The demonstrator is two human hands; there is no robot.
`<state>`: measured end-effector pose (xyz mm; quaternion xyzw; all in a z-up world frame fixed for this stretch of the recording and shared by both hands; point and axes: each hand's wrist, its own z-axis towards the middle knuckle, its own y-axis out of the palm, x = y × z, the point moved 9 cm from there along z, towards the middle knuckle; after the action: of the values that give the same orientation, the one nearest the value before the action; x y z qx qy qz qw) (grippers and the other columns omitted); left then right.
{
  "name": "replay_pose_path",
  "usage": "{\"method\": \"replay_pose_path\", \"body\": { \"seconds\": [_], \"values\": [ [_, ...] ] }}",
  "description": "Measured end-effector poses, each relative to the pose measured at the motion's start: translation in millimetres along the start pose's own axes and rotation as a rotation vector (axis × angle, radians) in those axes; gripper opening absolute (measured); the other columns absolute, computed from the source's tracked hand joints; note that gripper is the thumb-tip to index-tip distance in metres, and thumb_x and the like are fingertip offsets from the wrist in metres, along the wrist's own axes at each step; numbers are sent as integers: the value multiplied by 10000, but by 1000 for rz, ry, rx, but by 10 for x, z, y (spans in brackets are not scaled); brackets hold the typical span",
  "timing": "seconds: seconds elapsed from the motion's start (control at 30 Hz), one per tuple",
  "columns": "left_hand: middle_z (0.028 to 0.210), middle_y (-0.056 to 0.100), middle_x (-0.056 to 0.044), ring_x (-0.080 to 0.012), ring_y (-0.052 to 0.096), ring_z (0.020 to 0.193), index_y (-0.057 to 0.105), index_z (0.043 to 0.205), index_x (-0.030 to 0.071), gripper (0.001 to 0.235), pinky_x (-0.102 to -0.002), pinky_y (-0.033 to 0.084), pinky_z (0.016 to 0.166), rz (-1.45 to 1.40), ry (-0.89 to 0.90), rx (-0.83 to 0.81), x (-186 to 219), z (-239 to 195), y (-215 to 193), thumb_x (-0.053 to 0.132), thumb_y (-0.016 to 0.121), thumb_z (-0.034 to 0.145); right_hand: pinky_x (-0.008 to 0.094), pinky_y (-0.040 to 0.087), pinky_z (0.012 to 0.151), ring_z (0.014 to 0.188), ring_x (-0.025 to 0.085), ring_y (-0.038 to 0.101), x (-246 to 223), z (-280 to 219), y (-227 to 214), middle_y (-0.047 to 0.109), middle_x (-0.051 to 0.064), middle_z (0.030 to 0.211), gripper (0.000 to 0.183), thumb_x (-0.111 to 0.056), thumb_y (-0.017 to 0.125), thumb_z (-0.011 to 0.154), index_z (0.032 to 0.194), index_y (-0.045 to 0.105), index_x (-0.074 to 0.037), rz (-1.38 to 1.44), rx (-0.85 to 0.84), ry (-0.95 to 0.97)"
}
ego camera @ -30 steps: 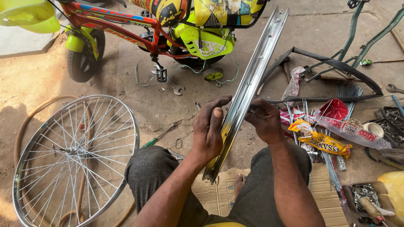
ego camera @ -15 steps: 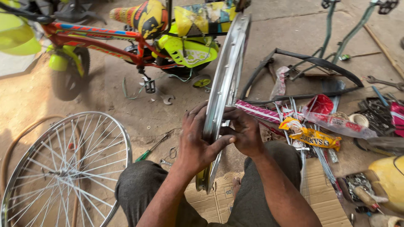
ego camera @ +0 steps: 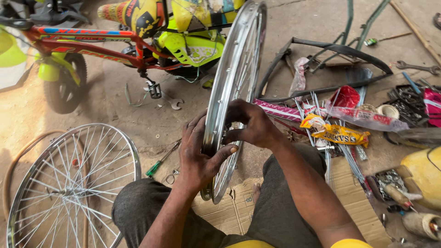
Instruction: The person sits on the ground and repeatedly rubs a metal bicycle rim with their hands, likely to smooth or clean its surface. A bicycle wheel and various tools are visible nearby.
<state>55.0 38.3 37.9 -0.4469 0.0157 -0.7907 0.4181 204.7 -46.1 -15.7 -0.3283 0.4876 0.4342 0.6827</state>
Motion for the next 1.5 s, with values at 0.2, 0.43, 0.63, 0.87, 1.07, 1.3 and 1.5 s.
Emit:
{"method": "replay_pose_path", "body": {
  "seconds": [0.2, 0.43, 0.63, 0.87, 1.07, 1.3, 1.5],
  "values": [
    [1502, 574, -213, -377, 499, 1448, 534, 1471, 7, 853, -529, 456, 1195, 40, 30, -28, 19, 63, -26, 498, 826, 837, 312, 594, 924, 1024, 123, 696, -147, 96, 156, 764, 48, 1109, 439, -56, 853, 798, 1206, 692, -46, -198, -245, 157],
    [1526, 570, -207, -370, 518, 1459, 544, 1472, 9, 860, -508, 450, 1215, -36, -51, 9, 33, 4, -8, 542, 807, 849, 327, 603, 857, 960, 207, 746, -441, -36, 283, 727, 94, 1036, 333, -125, 795, 876, 1161, 650, -33, -616, 154, -324],
    [1513, 557, -219, -387, 523, 1453, 537, 1466, 2, 836, -508, 436, 1231, -24, -14, 41, 98, 81, 11, 504, 823, 861, 358, 622, 777, 880, 245, 759, -130, 52, 263, 708, 98, 979, 317, -252, 749, 933, 1137, 643, -34, -688, 88, -347],
    [1531, 529, -235, -391, 502, 1471, 501, 1482, 5, 859, -520, 423, 1237, -84, -58, 9, 72, -3, 108, 493, 838, 860, 340, 537, 970, 1143, 167, 622, 208, -114, -61, 658, 63, 1199, 476, -96, 764, 804, 1248, 608, -23, -63, -38, -30],
    [1556, 520, -253, -409, 496, 1485, 501, 1489, 5, 884, -522, 403, 1240, -89, -72, -18, 86, -63, 213, 514, 839, 851, 363, 577, 960, 1115, 175, 668, 473, -341, -269, 720, 90, 1172, 433, 7, 792, 865, 1282, 678, 25, 177, -42, 277],
    [1446, 565, -256, -418, 533, 1389, 441, 1506, -19, 975, -530, 440, 1166, -59, -98, -65, 165, 22, 161, 500, 862, 796, 336, 532, 1075, 1203, 164, 637, 187, -302, 61, 693, 67, 1261, 554, -199, 886, 852, 1313, 650, -3, 133, -177, -169],
    [1265, 584, -248, -359, 632, 1153, 406, 1513, -9, 919, -491, 570, 941, -49, -310, -123, -29, 29, 105, 360, 851, 798, 319, 611, 945, 1041, 183, 727, 121, -259, 246, 737, 91, 1132, 483, -225, 855, 884, 1259, 659, 9, -178, -189, -90]
  ]
}}
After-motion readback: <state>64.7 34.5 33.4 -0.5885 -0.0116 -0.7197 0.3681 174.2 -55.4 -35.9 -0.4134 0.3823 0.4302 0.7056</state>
